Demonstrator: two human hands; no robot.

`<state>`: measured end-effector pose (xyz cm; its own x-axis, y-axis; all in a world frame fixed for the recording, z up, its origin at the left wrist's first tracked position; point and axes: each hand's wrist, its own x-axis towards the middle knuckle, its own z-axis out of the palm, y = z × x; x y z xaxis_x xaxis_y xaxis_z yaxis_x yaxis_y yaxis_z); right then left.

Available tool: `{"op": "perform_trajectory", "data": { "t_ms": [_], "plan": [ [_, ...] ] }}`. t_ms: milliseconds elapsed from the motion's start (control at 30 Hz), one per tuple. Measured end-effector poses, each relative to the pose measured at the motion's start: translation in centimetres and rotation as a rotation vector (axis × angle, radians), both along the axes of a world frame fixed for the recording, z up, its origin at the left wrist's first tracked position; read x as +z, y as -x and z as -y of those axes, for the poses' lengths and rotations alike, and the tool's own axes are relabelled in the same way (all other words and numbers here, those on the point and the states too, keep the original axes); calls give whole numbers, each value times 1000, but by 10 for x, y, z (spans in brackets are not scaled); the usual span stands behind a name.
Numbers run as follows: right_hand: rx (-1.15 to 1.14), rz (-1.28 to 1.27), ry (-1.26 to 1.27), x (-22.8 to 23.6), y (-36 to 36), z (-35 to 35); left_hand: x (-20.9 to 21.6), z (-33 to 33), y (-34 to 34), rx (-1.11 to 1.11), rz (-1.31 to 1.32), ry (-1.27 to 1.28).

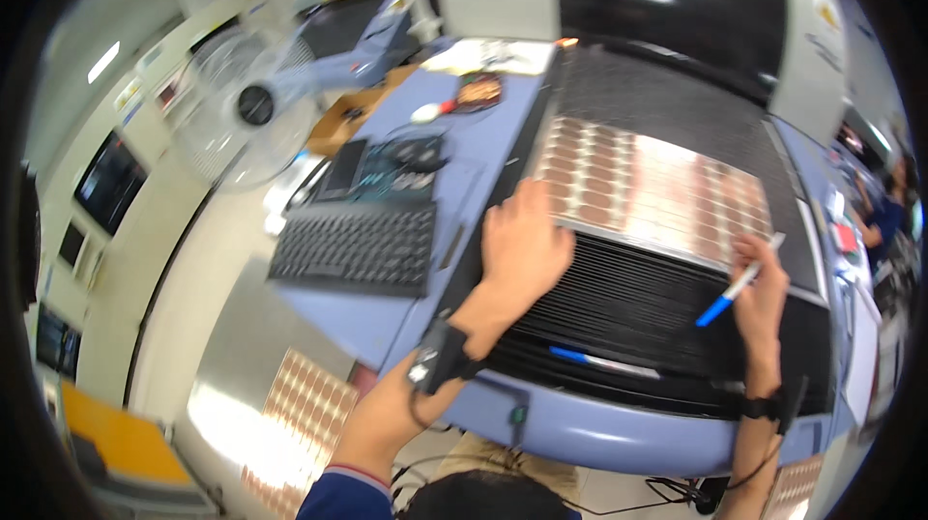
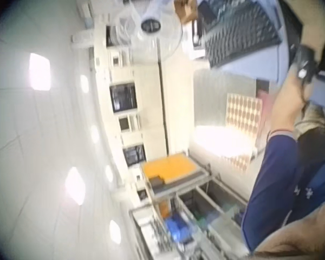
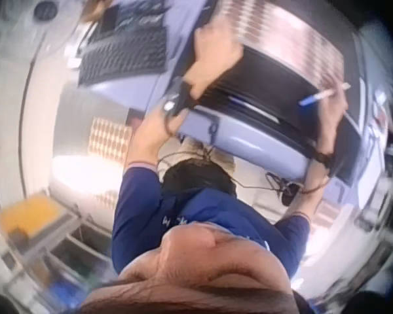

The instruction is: The recorder is inspecting and marking circuit boards on a light table or testing station.

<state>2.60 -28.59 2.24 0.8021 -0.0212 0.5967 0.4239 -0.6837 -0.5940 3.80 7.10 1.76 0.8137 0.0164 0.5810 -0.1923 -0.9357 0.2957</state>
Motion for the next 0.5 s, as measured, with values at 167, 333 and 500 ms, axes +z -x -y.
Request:
{"op": "perform_trajectory", "data": {
  "t_ms": [167, 333, 500],
  "plan": [
    [-11, -287, 125, 1, 2, 4, -4, 10, 4, 6, -185, 77],
    [278, -390, 23, -29, -14, 12, 30, -8, 0, -172, 117, 733],
    [66, -78, 275, -28, -21, 0, 46, 4, 11, -562, 312, 1576]
  ]
}}
